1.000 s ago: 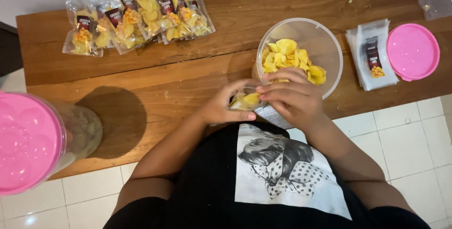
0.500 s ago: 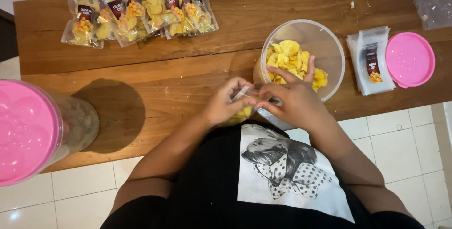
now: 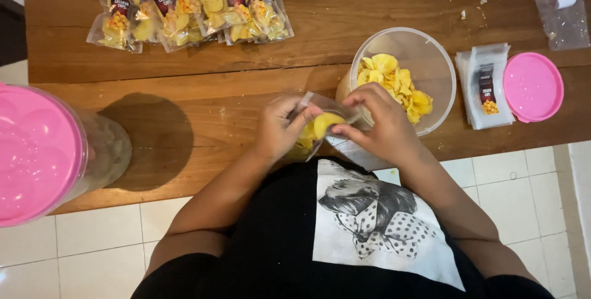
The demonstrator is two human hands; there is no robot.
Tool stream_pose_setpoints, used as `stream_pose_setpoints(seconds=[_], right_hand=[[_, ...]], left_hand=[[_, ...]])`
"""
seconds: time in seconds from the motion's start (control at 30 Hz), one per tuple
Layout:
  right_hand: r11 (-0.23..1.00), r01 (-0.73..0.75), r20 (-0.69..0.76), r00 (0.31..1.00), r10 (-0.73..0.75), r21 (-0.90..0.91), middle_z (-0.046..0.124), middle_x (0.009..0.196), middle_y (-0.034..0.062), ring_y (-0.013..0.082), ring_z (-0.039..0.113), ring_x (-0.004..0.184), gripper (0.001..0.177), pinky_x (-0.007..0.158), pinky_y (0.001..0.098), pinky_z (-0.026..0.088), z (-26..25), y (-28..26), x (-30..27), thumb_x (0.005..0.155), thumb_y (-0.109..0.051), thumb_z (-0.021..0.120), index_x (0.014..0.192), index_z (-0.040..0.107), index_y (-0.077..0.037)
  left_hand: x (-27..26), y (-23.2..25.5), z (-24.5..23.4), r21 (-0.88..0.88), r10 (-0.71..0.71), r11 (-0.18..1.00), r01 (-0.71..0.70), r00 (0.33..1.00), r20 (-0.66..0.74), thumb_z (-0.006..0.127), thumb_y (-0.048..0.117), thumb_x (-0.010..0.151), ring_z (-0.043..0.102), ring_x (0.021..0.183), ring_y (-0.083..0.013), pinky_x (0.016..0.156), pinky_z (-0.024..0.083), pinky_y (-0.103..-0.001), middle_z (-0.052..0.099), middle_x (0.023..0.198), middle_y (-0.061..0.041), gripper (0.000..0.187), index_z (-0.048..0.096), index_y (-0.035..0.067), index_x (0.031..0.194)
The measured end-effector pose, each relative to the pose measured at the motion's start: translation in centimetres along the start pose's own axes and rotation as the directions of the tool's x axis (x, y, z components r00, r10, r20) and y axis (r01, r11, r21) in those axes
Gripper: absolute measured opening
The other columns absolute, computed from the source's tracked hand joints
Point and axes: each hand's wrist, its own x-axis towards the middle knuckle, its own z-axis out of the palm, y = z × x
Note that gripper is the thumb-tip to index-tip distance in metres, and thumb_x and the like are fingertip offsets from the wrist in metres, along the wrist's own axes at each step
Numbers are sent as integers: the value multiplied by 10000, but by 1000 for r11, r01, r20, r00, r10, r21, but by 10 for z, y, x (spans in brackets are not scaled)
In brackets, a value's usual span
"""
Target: Manually filling small plastic bags with cassava chips from a large bowl
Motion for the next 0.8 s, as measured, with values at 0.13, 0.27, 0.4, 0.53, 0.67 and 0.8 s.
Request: stream_pose_setpoints(seconds=[0.13, 0.27, 0.4, 0.53, 0.67, 0.8], right_hand=[[951, -155, -16, 986, 165, 266, 534, 1094, 127, 227, 663, 841, 362, 659, 281, 605, 0, -5, 0, 807, -14, 845, 1126, 674, -3], [977, -41, -51, 997, 53, 211, 486, 1113, 147, 233, 629, 825, 283, 606, 267, 568, -8, -12, 6, 763, -81, 905, 948, 700, -19], [985, 118, 86, 988, -130, 129, 532, 1236, 195, 297, 683, 882, 218, 763, 395, 575, -24, -35, 16, 770, -133, 893, 895, 726, -70], [988, 113, 97, 988, -123, 107, 572, 1238, 191, 310, 697, 880, 161, 784, 421, 570, -20, -27, 13, 794, -113, 865, 894, 744, -77], [985, 79, 142, 985, -102, 153, 623, 1217, 185, 304, 707, 875, 150, 807, 440, 562, -19, -24, 15, 786, -123, 868, 872, 755, -77], [971, 11, 291, 953, -83, 238, 689, 1087, 209, 318, 716, 849, 158, 805, 485, 550, -31, -28, 18, 773, -118, 858, 893, 774, -60]], left_hand=[[-3, -4, 0, 4, 11, 1000, -11, 998, -68, 780, 274, 918, 647, 647, -227, 668, 530, -320, 630, 676, -59, 166, 745, 122, 862], [-3, -3, 4, -60, 83, 994, -87, 994, -68, 777, 243, 913, 654, 655, -248, 657, 529, -325, 648, 703, -62, 146, 740, 114, 857], [-5, -5, 5, -121, 128, 984, -130, 991, -26, 759, 227, 929, 627, 626, -259, 648, 518, -334, 605, 664, -82, 177, 723, 83, 834], [-1, 6, 1, -122, 146, 982, -147, 989, -14, 751, 215, 930, 638, 637, -276, 655, 527, -348, 617, 682, -83, 161, 722, 86, 839], [-4, -1, 6, -97, 165, 981, -166, 986, -9, 748, 222, 930, 651, 646, -291, 653, 535, -358, 624, 687, -78, 165, 714, 89, 839], [-1, 7, 2, -91, 179, 980, -176, 983, 25, 730, 227, 942, 631, 626, -307, 634, 520, -371, 601, 669, -86, 181, 701, 86, 832]])
